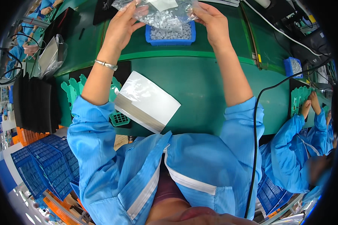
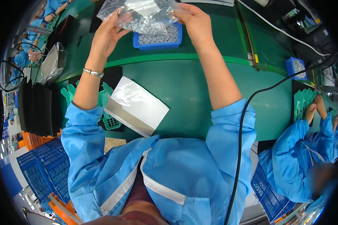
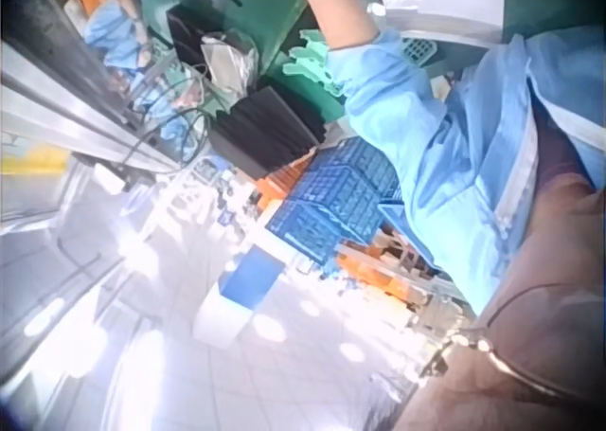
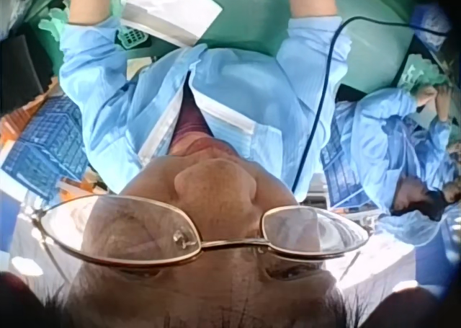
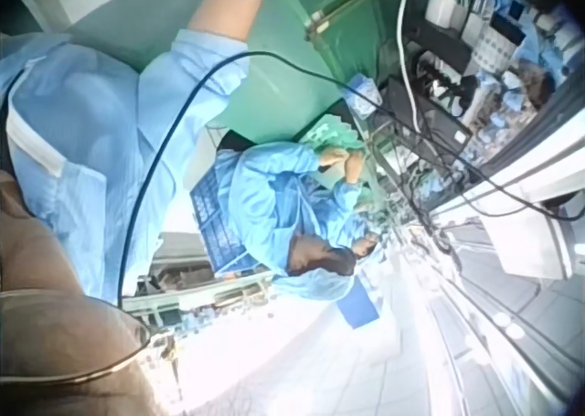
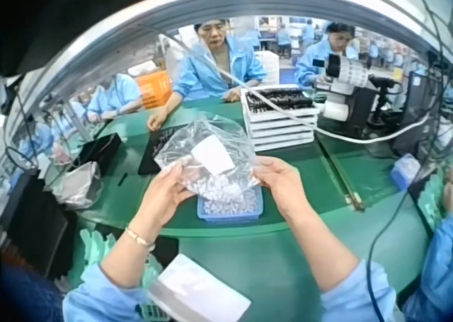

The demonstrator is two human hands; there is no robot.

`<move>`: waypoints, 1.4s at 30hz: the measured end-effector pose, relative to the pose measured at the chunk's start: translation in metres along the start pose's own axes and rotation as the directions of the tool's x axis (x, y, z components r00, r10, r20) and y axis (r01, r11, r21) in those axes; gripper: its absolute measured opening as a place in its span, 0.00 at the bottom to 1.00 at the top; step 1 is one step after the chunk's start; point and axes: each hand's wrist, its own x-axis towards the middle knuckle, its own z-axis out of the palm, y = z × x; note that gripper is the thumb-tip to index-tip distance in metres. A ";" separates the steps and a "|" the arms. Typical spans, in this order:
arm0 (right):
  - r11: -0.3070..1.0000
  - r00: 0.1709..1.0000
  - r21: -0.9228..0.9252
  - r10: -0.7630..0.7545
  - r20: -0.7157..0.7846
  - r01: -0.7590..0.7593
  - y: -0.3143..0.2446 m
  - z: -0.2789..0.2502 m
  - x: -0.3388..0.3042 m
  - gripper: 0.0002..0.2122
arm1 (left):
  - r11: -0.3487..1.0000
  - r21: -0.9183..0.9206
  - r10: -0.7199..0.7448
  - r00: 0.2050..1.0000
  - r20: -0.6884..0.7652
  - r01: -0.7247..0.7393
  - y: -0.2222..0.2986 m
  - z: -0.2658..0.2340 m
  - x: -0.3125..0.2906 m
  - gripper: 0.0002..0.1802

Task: Assembling electronic components by placing labels and small parts onto green plastic housings on a factory line.

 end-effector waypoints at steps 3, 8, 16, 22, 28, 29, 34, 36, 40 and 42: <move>0.998 0.999 -0.054 -0.035 0.005 0.035 0.000 0.002 0.001 0.10 | 1.000 -0.010 0.021 1.000 -0.010 -0.021 0.001 0.006 -0.001 0.26; 1.000 1.000 -0.018 -0.022 -0.011 0.022 -0.006 -0.006 -0.001 0.10 | 0.998 0.034 0.046 0.999 0.029 -0.047 0.007 0.019 0.001 0.25; 0.955 0.997 -0.289 -0.057 0.051 0.069 0.008 -0.010 -0.010 0.20 | 0.992 -0.101 0.072 0.997 0.006 -0.071 -0.003 -0.005 0.008 0.23; 0.472 0.949 -0.830 -0.239 0.205 0.298 0.037 0.000 -0.023 0.12 | 0.986 -0.162 0.034 0.999 -0.011 -0.035 -0.013 -0.014 0.010 0.23; 0.475 0.918 -0.802 -0.331 0.220 0.364 0.040 0.004 -0.020 0.07 | 0.988 -0.120 0.103 0.995 0.019 -0.100 0.006 -0.001 0.005 0.22; 0.480 0.931 -0.814 -0.312 0.188 0.326 0.037 0.003 -0.020 0.07 | 0.985 -0.139 0.107 0.994 0.001 -0.106 0.016 0.008 0.001 0.21; 0.519 0.979 -0.844 -0.199 0.036 0.137 0.022 0.005 -0.028 0.09 | 0.994 -0.008 0.105 0.992 -0.066 -0.105 0.020 0.010 -0.002 0.21; 0.571 0.994 -0.821 -0.099 -0.044 0.020 0.016 0.006 -0.030 0.10 | 0.994 0.021 0.108 0.990 -0.088 -0.106 0.026 0.019 -0.006 0.21; 0.614 0.997 -0.789 -0.057 -0.044 0.000 0.018 0.002 -0.030 0.10 | 0.985 0.135 0.125 0.987 -0.100 -0.111 0.022 0.016 -0.004 0.20; 0.685 0.996 -0.726 -0.004 -0.088 -0.062 0.022 -0.003 -0.032 0.10 | 0.979 0.163 0.137 0.987 -0.085 -0.121 0.029 0.027 -0.005 0.20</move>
